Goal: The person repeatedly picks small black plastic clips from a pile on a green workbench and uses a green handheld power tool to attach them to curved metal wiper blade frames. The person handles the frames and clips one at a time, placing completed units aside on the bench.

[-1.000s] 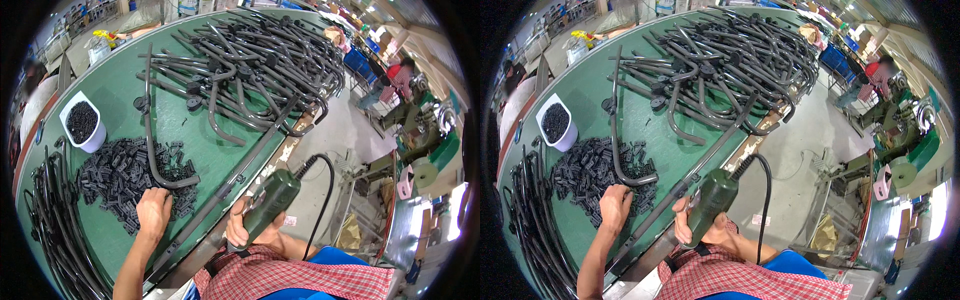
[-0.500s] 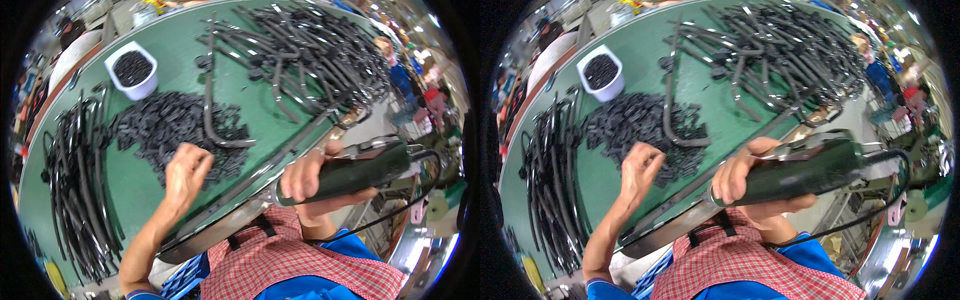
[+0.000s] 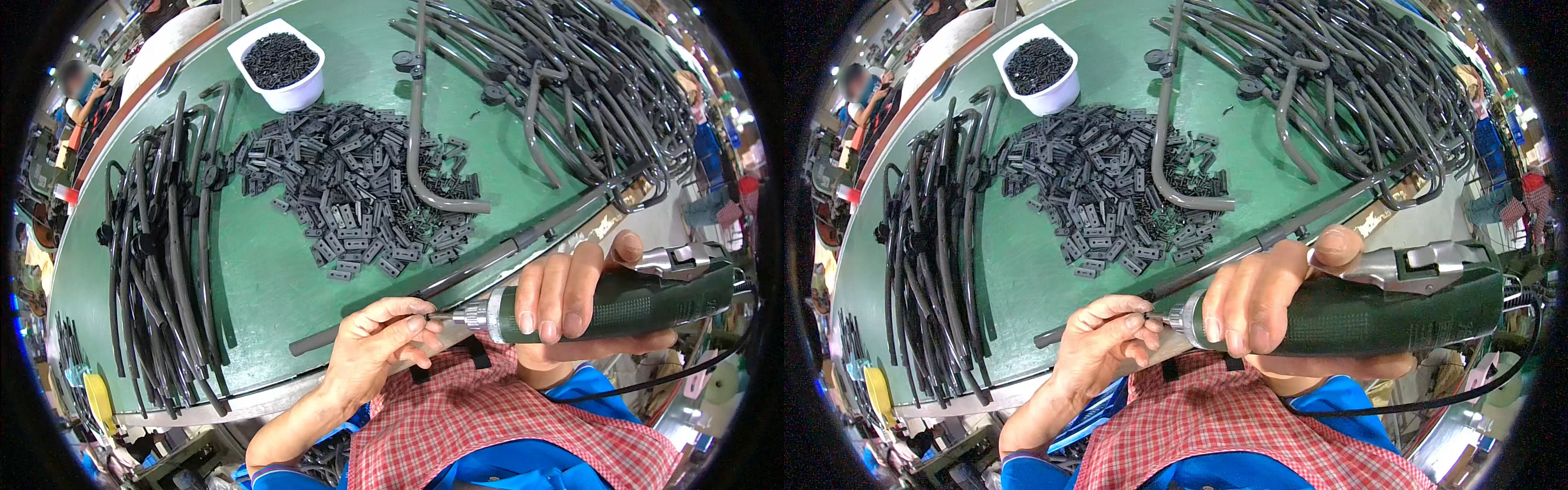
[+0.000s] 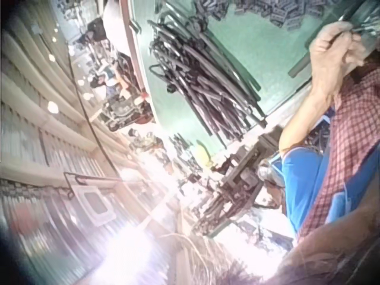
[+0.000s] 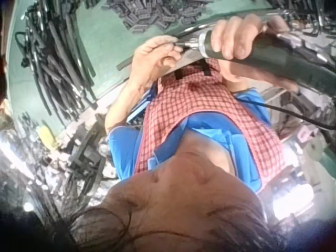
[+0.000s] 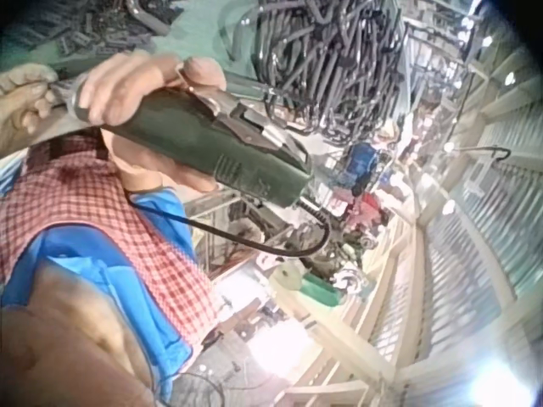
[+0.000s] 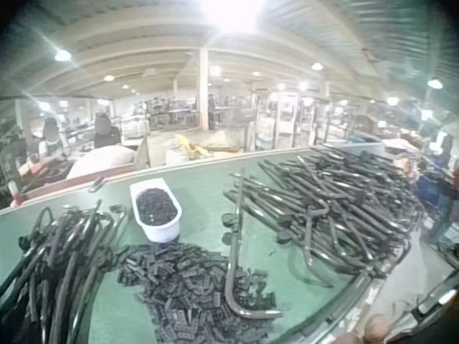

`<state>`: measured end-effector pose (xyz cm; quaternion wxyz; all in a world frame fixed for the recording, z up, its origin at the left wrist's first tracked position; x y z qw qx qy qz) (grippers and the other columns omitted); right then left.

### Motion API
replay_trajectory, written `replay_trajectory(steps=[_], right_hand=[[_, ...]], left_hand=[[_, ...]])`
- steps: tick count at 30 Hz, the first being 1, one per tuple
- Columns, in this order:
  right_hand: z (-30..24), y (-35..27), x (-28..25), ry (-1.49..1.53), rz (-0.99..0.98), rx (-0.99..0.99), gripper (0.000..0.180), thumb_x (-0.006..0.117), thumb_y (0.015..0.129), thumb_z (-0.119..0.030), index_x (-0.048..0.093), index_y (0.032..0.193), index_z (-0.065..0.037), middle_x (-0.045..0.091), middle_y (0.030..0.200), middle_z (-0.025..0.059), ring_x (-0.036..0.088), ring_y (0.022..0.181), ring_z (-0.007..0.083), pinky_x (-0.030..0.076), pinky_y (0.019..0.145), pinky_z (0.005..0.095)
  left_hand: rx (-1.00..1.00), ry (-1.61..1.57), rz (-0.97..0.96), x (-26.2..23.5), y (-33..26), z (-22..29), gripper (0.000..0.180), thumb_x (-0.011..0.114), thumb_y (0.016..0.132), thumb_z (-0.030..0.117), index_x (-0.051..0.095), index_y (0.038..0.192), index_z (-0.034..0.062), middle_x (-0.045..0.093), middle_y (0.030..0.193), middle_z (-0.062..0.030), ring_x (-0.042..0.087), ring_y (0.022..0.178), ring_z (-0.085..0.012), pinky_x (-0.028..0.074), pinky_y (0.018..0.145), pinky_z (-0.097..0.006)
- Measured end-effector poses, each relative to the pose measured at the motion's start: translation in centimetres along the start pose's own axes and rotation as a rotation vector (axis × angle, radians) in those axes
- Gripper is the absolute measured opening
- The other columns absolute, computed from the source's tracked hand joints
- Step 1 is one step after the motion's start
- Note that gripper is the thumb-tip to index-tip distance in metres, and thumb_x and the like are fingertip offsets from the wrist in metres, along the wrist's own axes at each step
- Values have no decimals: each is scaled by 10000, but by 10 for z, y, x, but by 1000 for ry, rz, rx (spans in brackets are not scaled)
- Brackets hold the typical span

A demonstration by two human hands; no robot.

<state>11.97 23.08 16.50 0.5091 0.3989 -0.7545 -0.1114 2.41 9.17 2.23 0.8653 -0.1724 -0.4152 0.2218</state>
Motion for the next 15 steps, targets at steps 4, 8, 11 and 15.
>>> replay_trajectory(steps=[4, 8, 11, 15], right_hand=[[-4, 1, -6, 65, -21, -1, 750, 635, 835, -536, 417, 1329, -16, 519, 680, 64, 546, 547, 201, 467, 520, 366], [-3, 1, -24, 208, 100, 66, 878, 570, 793, -686, 384, 1392, -72, 525, 706, 66, 529, 595, 213, 431, 560, 379], [-5, 0, -35, 202, 147, 47, 899, 565, 787, -698, 381, 1383, -51, 510, 698, 65, 522, 590, 207, 426, 554, 373], [0, -4, -33, 131, 140, 48, 930, 570, 762, -722, 382, 1382, -54, 501, 690, 63, 520, 586, 206, 429, 552, 372]], left_hand=[[-39, -49, -38, 8, 2, -5, 197, 576, 918, 72, 612, 1093, -9, 665, 924, -182, 653, 687, -194, 548, 529, -271], [-70, 31, -77, 16, -6, -4, 309, 605, 892, 87, 575, 1192, 20, 665, 897, -151, 608, 602, -146, 483, 492, -221], [332, 619, 153, -10, -20, 46, 380, 661, 847, 93, 577, 1214, 37, 656, 837, -55, 580, 605, -126, 467, 513, -236], [978, 1753, 43, 26, -27, 88, 390, 717, 781, 242, 640, 1104, 39, 631, 926, -96, 598, 812, -266, 502, 708, -378]])
Point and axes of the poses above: each hand's wrist, its own y-axis towards the middle knuckle, its own x-axis out of the palm, z = x × y, the point moved 9 cm from there along y, towards the middle knuckle
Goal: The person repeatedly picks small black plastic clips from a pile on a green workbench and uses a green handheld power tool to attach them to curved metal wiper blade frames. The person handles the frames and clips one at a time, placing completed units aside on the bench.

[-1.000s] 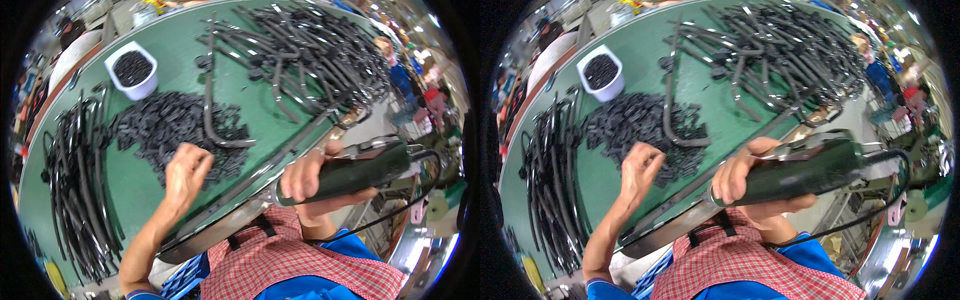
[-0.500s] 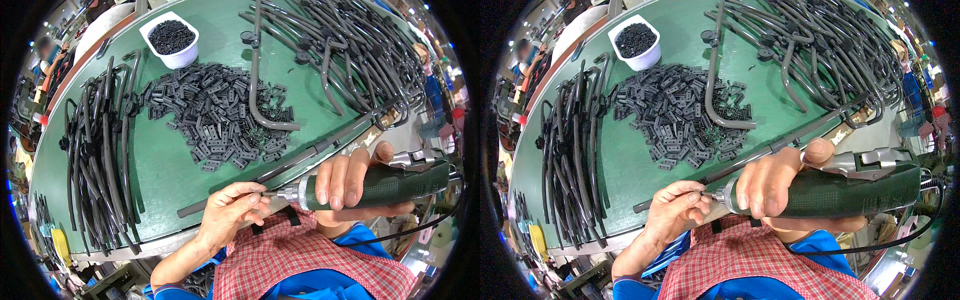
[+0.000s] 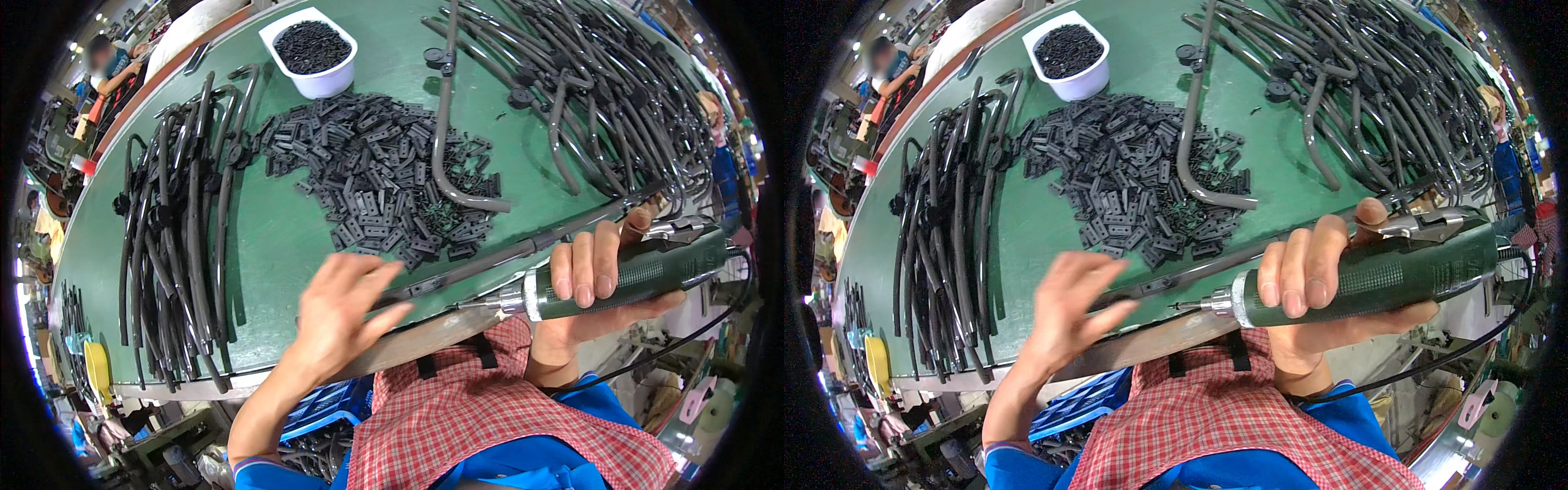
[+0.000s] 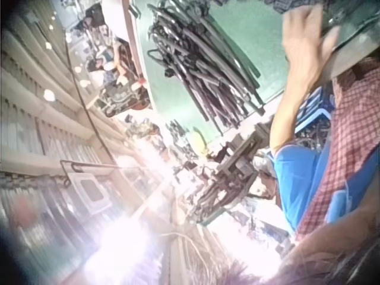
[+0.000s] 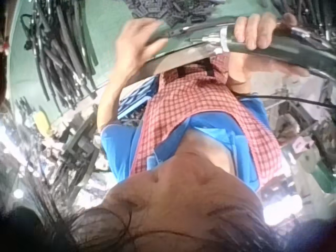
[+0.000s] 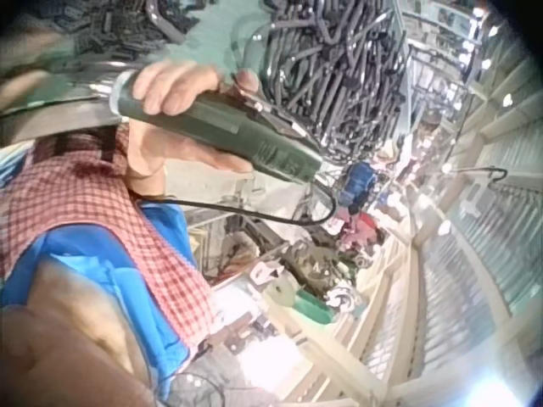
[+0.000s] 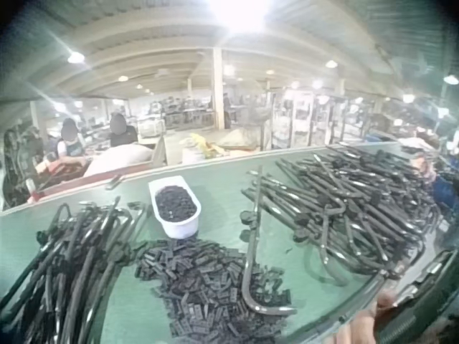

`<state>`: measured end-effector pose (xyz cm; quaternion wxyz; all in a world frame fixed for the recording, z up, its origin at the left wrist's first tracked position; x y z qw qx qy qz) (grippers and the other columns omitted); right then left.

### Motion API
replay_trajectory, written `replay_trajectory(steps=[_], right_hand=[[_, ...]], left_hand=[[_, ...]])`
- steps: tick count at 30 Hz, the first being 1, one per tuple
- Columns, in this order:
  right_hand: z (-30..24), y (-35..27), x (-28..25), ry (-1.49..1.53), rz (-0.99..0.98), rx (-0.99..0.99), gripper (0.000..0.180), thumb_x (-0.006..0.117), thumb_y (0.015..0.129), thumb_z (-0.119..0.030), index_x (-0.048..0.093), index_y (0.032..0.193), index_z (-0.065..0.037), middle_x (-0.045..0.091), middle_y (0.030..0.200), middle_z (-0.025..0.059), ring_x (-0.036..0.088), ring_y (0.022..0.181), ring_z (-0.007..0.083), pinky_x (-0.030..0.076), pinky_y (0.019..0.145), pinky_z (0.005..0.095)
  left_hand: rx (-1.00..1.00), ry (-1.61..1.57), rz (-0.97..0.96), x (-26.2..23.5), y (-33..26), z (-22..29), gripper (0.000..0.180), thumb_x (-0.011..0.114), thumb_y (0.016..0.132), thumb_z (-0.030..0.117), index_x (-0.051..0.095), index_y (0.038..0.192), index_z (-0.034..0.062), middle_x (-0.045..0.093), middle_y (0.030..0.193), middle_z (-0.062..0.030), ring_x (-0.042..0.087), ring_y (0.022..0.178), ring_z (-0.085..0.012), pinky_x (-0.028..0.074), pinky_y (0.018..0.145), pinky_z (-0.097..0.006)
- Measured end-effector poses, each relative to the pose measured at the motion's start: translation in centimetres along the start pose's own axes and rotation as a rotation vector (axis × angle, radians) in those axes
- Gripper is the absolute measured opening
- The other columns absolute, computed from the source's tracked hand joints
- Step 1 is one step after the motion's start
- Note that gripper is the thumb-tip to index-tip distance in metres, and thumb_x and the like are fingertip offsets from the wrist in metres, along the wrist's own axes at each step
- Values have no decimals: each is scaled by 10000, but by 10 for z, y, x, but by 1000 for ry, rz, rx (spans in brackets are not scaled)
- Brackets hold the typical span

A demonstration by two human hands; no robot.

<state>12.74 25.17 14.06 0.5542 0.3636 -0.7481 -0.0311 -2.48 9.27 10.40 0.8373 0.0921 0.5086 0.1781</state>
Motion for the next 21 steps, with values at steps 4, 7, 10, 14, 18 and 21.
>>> replay_trajectory(steps=[4, 7, 10, 14, 18, 21], right_hand=[[27, -6, 13, -109, -123, 85, 930, 637, 737, -681, 392, 1371, -47, 521, 698, 73, 535, 602, 223, 442, 579, 374], [51, -10, 22, -235, -230, 166, 787, 655, 779, -554, 406, 1318, -37, 547, 715, 96, 552, 635, 233, 456, 616, 389], [68, -17, 26, -333, -257, 206, 624, 650, 832, -428, 425, 1247, -20, 574, 722, 121, 572, 665, 244, 476, 653, 408], [88, -17, 33, -405, -334, 245, 522, 594, 895, -388, 424, 1226, -21, 574, 715, 125, 571, 660, 242, 486, 646, 400], [110, -18, 38, -487, -351, 332, 468, 543, 928, -396, 460, 1185, -13, 585, 715, 130, 577, 662, 245, 488, 641, 390], [129, -15, 48, -477, -478, 439, 402, 527, 944, -380, 544, 1057, 5, 604, 709, 133, 587, 678, 243, 486, 660, 379]], left_hand=[[-121, -128, -116, 66, -31, -27, 333, 693, 798, 183, 640, 1086, 25, 638, 914, -116, 611, 812, -279, 508, 721, -366], [-181, -161, -97, 79, -42, -37, 303, 666, 820, 176, 640, 1082, 25, 634, 912, -102, 608, 806, -274, 507, 707, -368], [-153, -190, -69, 79, -39, -37, 310, 665, 819, 185, 640, 1085, 26, 632, 909, -100, 606, 807, -272, 508, 699, -367], [-139, -197, -19, 77, -41, -39, 315, 667, 811, 194, 638, 1077, 28, 630, 912, -94, 607, 812, -267, 511, 687, -364], [-147, -218, -5, 78, -45, -42, 303, 670, 793, 186, 642, 1054, 34, 626, 905, -87, 603, 794, -263, 510, 671, -367], [-124, -238, -1, 75, -45, -42, 288, 660, 796, 173, 636, 1032, 11, 607, 881, -88, 587, 784, -258, 505, 681, -361]])
Point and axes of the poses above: each hand's wrist, its own y-axis towards the middle knuckle, its own x-axis out of the palm, z = x × y, the point moved 9 cm from there along y, towards the middle knuckle
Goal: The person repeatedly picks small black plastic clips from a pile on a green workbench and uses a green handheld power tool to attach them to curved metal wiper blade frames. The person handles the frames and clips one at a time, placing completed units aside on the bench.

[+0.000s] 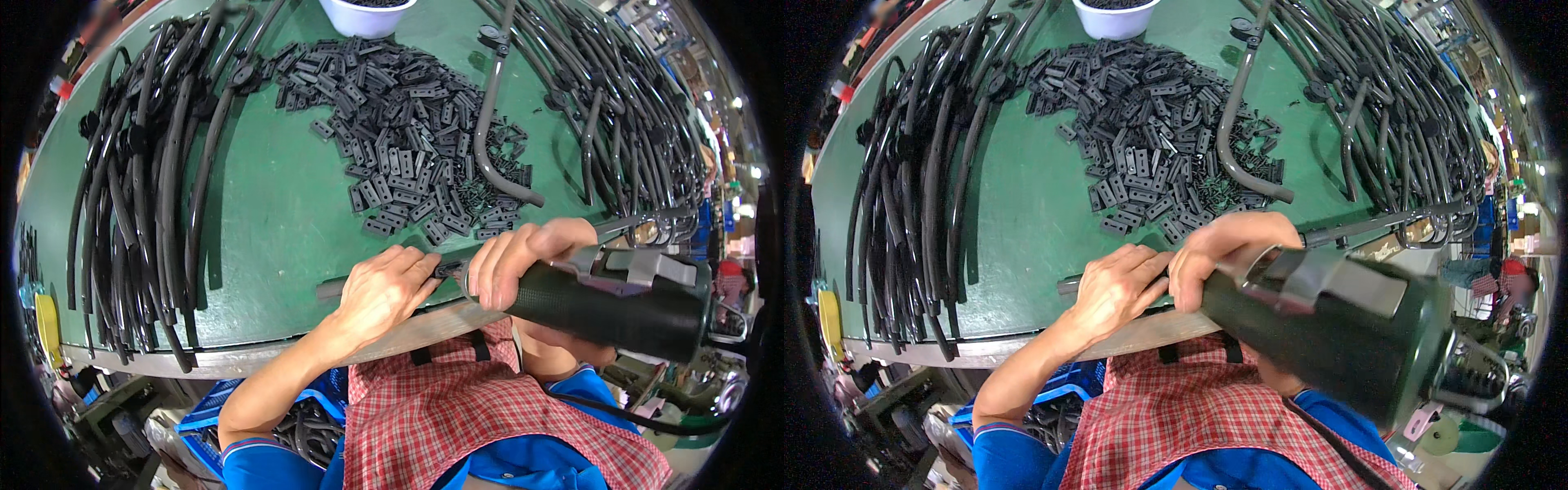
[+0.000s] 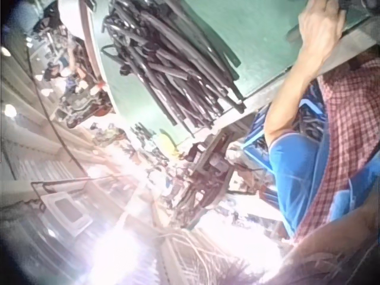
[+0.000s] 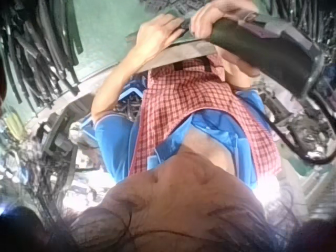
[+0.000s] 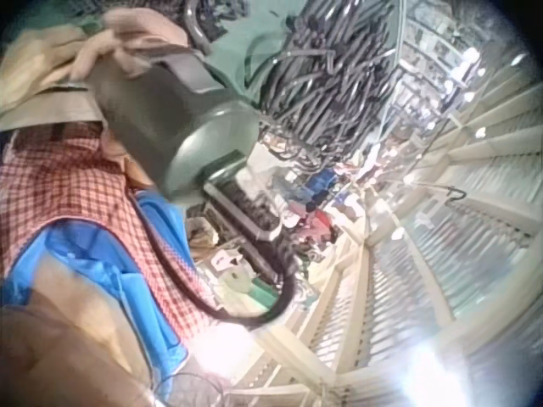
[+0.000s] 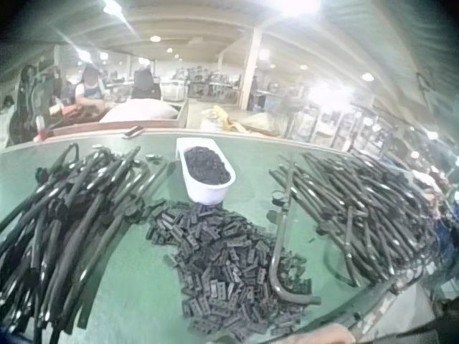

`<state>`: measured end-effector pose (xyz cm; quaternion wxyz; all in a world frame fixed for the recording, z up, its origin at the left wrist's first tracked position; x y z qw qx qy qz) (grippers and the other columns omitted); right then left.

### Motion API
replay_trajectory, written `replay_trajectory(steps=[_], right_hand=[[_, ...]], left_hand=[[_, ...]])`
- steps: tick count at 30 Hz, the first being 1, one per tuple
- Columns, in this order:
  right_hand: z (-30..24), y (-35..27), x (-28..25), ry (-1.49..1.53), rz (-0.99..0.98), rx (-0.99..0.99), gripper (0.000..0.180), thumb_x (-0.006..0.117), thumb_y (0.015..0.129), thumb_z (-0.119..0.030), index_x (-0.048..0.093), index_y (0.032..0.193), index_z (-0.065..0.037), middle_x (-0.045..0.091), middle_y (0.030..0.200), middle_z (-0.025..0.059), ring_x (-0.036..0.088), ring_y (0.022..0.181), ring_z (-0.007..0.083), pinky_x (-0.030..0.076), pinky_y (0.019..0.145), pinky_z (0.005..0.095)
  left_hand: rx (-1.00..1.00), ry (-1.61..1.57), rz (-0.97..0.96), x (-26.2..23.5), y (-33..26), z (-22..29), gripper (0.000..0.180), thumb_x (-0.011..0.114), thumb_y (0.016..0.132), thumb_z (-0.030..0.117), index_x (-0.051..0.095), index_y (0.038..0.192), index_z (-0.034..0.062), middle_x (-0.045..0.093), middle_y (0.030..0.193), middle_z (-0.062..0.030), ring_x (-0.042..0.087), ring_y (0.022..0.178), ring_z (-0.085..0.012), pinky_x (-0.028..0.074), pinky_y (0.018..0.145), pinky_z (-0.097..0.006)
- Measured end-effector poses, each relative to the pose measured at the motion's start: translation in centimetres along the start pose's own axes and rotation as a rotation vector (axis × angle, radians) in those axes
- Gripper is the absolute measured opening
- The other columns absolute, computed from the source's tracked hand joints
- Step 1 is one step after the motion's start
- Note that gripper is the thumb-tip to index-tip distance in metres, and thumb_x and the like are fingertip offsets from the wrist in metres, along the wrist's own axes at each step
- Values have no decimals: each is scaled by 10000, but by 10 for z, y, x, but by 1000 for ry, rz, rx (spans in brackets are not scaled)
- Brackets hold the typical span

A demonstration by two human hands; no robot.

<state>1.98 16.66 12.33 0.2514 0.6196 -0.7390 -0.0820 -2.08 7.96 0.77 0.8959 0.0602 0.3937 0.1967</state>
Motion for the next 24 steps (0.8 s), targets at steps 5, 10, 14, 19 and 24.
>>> replay_trajectory(steps=[5, 10, 14, 19, 24], right_hand=[[24, -1, 14, -68, -183, 143, 289, 575, 932, -231, 542, 1068, 21, 609, 748, 167, 590, 630, 253, 489, 589, 385], [29, 8, -13, 121, -147, -58, 540, 659, 860, -413, 509, 1158, 11, 570, 687, 108, 548, 554, 190, 470, 537, 343], [12, -22, -81, 696, 289, -112, 761, 562, 829, -622, 453, 1295, -30, 483, 664, 52, 464, 506, 167, 402, 506, 330], [2, -83, -89, 503, 201, 9, 743, 482, 865, -654, 431, 1281, -40, 443, 637, 55, 435, 491, 169, 382, 481, 324], [43, -142, -137, 614, 768, 104, 709, 379, 874, -709, 479, 1184, -79, 413, 561, 26, 406, 429, 151, 357, 411, 299]], left_hand=[[44, -39, 30, 1, -5, -3, 291, 639, 812, 171, 629, 1035, -15, 604, 891, -96, 584, 805, -257, 505, 720, -354], [57, 19, 47, 4, -2, -1, 298, 622, 828, 182, 630, 1052, -15, 609, 899, -99, 591, 827, -255, 514, 729, -355], [26, 5, 51, 3, 0, 2, 280, 646, 818, 151, 644, 1083, 61, 619, 859, -85, 605, 780, -266, 526, 673, -362], [-168, -290, 106, -45, -2, -14, 354, 672, 842, 142, 631, 1192, 109, 641, 931, -120, 625, 801, -246, 510, 698, -330], [-605, -120, 643, -184, -39, -84, 409, 610, 901, 115, 522, 1283, 0, 636, 1155, -149, 612, 898, -166, 504, 794, -302]])
Point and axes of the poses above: each hand's wrist, its own y-axis towards the middle knuckle, its own x-axis out of the palm, z = x × y, the point moved 9 cm from there along y, towards the middle knuckle
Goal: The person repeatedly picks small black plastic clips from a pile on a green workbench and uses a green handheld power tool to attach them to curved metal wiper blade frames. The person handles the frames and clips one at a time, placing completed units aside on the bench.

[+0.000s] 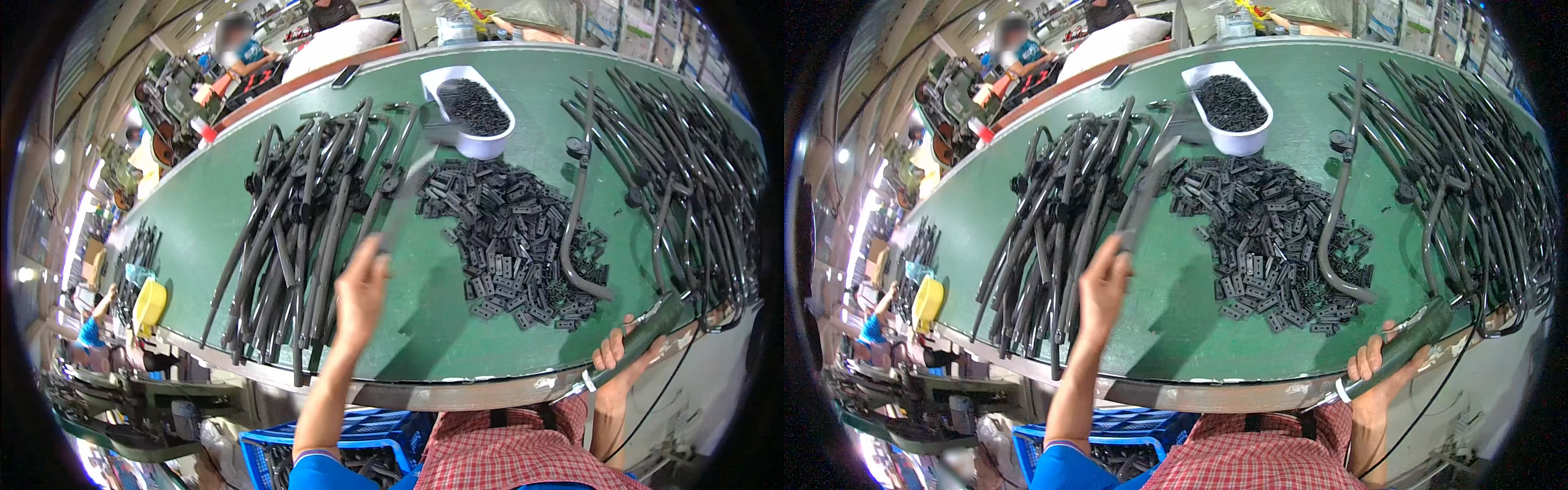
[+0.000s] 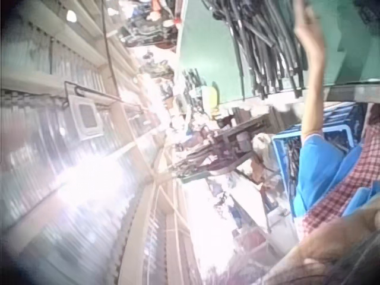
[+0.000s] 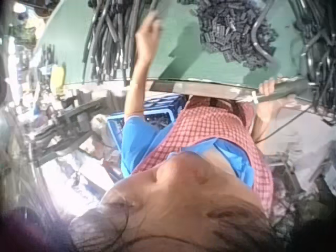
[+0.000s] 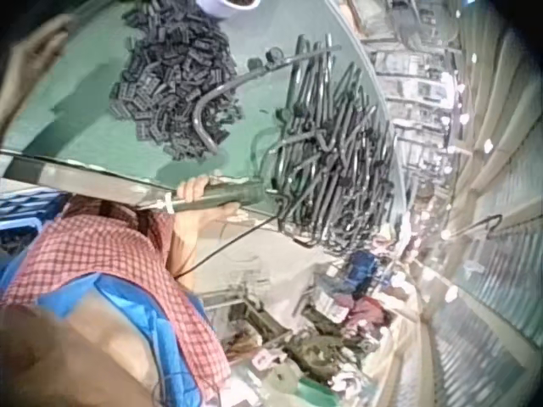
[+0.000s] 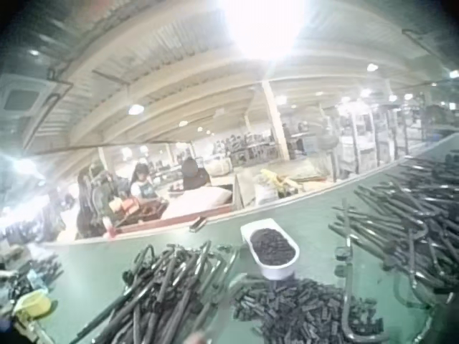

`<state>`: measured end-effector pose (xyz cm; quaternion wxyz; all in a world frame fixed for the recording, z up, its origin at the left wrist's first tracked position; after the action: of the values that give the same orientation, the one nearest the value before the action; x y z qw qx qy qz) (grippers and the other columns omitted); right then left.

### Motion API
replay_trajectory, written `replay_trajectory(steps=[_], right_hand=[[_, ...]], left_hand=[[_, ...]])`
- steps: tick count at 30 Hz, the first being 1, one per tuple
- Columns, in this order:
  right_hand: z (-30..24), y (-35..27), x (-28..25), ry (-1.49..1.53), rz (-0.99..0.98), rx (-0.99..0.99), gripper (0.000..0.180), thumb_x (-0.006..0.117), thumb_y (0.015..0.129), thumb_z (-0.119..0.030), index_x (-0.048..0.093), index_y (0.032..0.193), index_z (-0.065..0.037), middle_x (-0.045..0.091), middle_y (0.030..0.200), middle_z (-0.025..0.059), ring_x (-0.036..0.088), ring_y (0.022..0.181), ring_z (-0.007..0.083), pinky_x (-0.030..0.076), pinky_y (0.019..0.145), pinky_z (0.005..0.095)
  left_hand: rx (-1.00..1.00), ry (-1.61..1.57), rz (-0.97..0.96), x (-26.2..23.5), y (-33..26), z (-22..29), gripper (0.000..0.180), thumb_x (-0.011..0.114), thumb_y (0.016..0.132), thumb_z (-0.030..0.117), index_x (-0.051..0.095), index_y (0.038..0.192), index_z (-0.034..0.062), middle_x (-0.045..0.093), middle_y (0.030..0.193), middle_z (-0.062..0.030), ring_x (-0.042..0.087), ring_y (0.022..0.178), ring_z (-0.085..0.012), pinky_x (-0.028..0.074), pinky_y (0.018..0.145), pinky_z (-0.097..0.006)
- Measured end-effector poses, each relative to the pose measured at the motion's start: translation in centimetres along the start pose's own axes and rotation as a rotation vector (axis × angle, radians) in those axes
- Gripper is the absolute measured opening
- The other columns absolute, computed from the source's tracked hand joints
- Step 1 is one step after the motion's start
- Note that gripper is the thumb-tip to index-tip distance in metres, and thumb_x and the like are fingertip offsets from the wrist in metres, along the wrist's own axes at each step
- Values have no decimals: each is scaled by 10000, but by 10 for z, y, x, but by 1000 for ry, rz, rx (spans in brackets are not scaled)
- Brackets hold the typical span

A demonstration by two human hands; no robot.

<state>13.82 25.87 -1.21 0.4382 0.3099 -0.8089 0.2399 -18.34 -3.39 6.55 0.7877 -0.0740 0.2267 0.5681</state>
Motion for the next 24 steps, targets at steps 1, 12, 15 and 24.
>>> replay_trajectory(steps=[1, 12, 15, 24], right_hand=[[2, 1, -1, 0, 29, 4, 704, 372, 875, -711, 483, 1172, -83, 404, 553, 20, 393, 419, 144, 347, 404, 289], [-2, 9, -37, 144, 87, 107, 832, 337, 780, -828, 500, 1134, -93, 442, 578, 36, 437, 475, 183, 391, 509, 359], [-4, 9, -45, 259, 78, 86, 810, 294, 817, -805, 496, 1143, -92, 458, 591, 42, 456, 492, 187, 404, 517, 366], [0, 9, -50, 240, 189, 186, 843, 348, 773, -833, 472, 1136, -82, 398, 608, 35, 403, 522, 200, 373, 540, 378]], left_hand=[[153, 176, 100, -31, 11, -5, 432, 618, 888, 126, 507, 1281, -14, 661, 1045, -176, 591, 786, -158, 500, 718, -311], [325, 1355, -33, -85, 71, 37, 422, 591, 834, 175, 551, 1222, 12, 608, 1065, -221, 580, 1044, -339, 483, 860, -430], [475, 673, -180, 86, 122, 120, 293, 612, 858, 212, 660, 1042, -12, 672, 959, -154, 643, 875, -256, 492, 797, -358], [328, 454, -469, 513, 234, 165, 451, 651, 788, 377, 646, 993, -25, 655, 966, -228, 632, 920, -362, 494, 787, -447]])
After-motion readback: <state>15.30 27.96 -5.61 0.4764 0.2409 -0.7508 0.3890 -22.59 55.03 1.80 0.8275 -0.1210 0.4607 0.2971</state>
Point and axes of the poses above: each hand's wrist, its own y-axis towards the middle knuckle, its own x-axis out of the palm, z = x × y, the point moved 9 cm from there along y, towards the middle knuckle
